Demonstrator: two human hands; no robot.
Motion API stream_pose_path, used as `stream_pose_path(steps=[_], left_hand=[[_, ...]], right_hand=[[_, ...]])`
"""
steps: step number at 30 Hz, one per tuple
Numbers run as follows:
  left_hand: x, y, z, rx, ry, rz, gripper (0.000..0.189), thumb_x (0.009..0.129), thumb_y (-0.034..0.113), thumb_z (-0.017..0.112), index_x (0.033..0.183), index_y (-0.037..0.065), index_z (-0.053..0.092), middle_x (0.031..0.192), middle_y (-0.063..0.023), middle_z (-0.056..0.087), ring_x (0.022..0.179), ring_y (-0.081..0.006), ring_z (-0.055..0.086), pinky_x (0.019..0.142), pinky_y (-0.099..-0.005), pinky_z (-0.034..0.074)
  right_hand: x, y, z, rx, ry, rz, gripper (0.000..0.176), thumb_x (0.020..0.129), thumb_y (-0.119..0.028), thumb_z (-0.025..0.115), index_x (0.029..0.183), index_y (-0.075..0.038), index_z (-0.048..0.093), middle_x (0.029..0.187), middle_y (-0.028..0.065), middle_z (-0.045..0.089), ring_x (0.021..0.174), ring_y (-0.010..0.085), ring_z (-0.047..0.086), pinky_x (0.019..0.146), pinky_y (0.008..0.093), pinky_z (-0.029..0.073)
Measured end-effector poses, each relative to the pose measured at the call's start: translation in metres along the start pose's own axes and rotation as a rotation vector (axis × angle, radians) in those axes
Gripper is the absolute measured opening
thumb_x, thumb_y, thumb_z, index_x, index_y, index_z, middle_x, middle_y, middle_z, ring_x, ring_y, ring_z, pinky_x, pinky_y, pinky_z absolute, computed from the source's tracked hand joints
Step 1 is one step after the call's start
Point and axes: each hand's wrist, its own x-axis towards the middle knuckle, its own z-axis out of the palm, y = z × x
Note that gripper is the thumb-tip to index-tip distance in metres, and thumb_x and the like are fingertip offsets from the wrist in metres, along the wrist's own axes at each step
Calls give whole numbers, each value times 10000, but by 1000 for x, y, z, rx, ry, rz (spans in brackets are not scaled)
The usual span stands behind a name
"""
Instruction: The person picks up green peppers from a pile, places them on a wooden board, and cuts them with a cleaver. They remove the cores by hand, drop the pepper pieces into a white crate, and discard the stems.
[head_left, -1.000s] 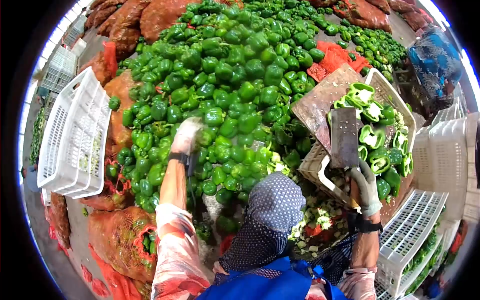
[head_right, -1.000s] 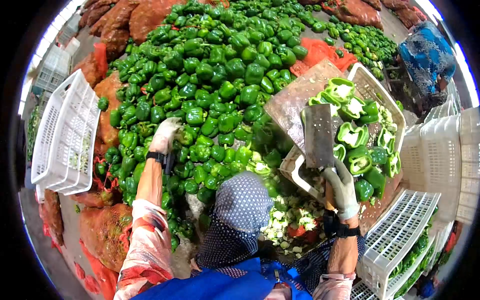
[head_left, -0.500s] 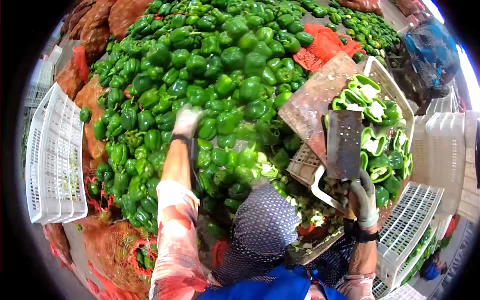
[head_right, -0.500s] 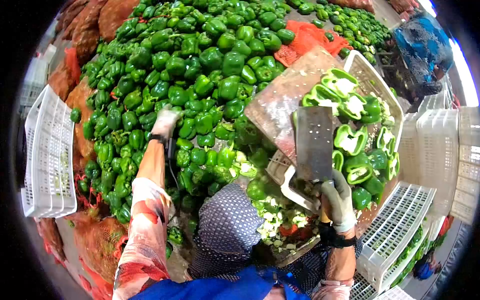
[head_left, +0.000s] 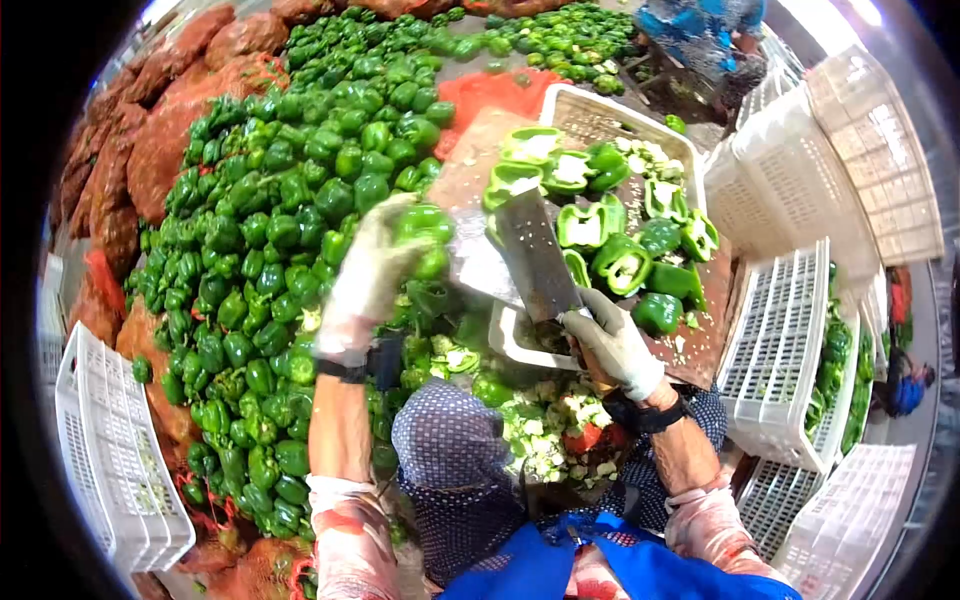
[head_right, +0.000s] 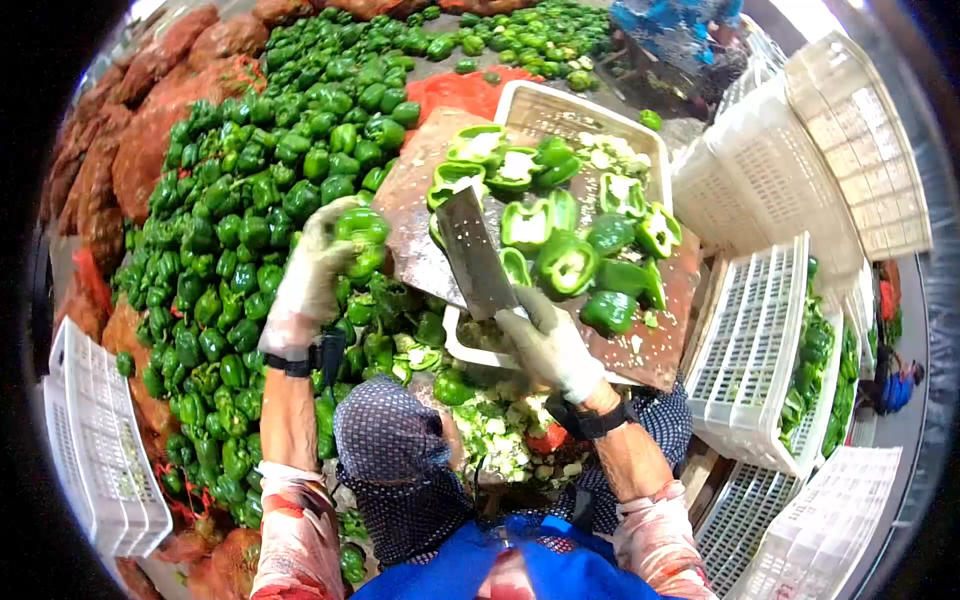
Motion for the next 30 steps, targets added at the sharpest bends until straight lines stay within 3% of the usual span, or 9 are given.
stream_pose_path(steps=[6,7,10,16,21,24,26,29,30], left_hand=[[16,15,61,143,-194,-254,432,848,11,613,1274,15,547,1103,-85,628,1004,-116,585,853,-239,483],[22,3,60,285,-147,81,377,859,26,622,1234,11,599,1125,-63,644,1012,-111,577,851,-234,471],[54,-71,33,306,-16,270,414,853,-3,619,1265,12,582,1260,-55,596,1083,-139,555,924,-275,455],[8,-56,56,-415,79,154,539,845,-39,600,1365,48,488,1291,-75,551,1147,-163,516,938,-292,453],[4,-50,51,-167,166,20,463,742,1,751,1165,-6,565,902,-61,662,738,-118,589,671,-245,505],[14,-69,50,-29,247,142,436,722,45,783,1108,-15,588,875,-52,653,732,-127,602,641,-257,499],[8,-63,51,23,215,58,386,717,13,767,1058,-13,587,856,-39,609,734,-126,602,656,-254,504],[-1,-40,45,191,170,55,391,721,-68,729,1053,10,538,895,-49,566,794,-157,629,718,-278,547],[-5,-35,48,-115,62,39,422,737,-15,738,1092,14,512,945,-80,610,822,-176,646,739,-304,567]], right_hand=[[-19,-6,-13,-168,88,-77,468,923,-253,561,1308,3,494,1006,194,655,877,204,632,755,333,505],[-25,-19,-14,-157,71,-38,484,919,-232,563,1331,6,471,1067,219,643,944,242,636,802,355,505],[-35,-50,-14,-96,23,-73,492,918,-225,562,1340,8,462,1105,234,636,978,278,642,843,385,498],[-22,-49,0,-400,18,-469,489,912,-219,541,1337,8,454,1087,267,609,992,395,612,853,422,491],[-40,-91,3,-297,85,-459,499,896,-168,581,1337,18,442,1101,261,612,988,392,623,842,427,503],[-25,-89,17,-330,176,-565,451,890,-178,596,1276,23,476,1062,257,617,932,393,635,808,445,512],[18,-52,18,-600,-163,-229,384,928,-192,546,1249,11,492,974,244,642,877,382,640,776,434,505],[14,-50,13,-629,-132,-287,381,933,-250,545,1216,1,505,890,244,633,843,383,627,752,447,489],[13,-57,9,-596,-111,-287,391,932,-246,551,1232,1,509,862,219,639,815,351,634,740,430,489]])
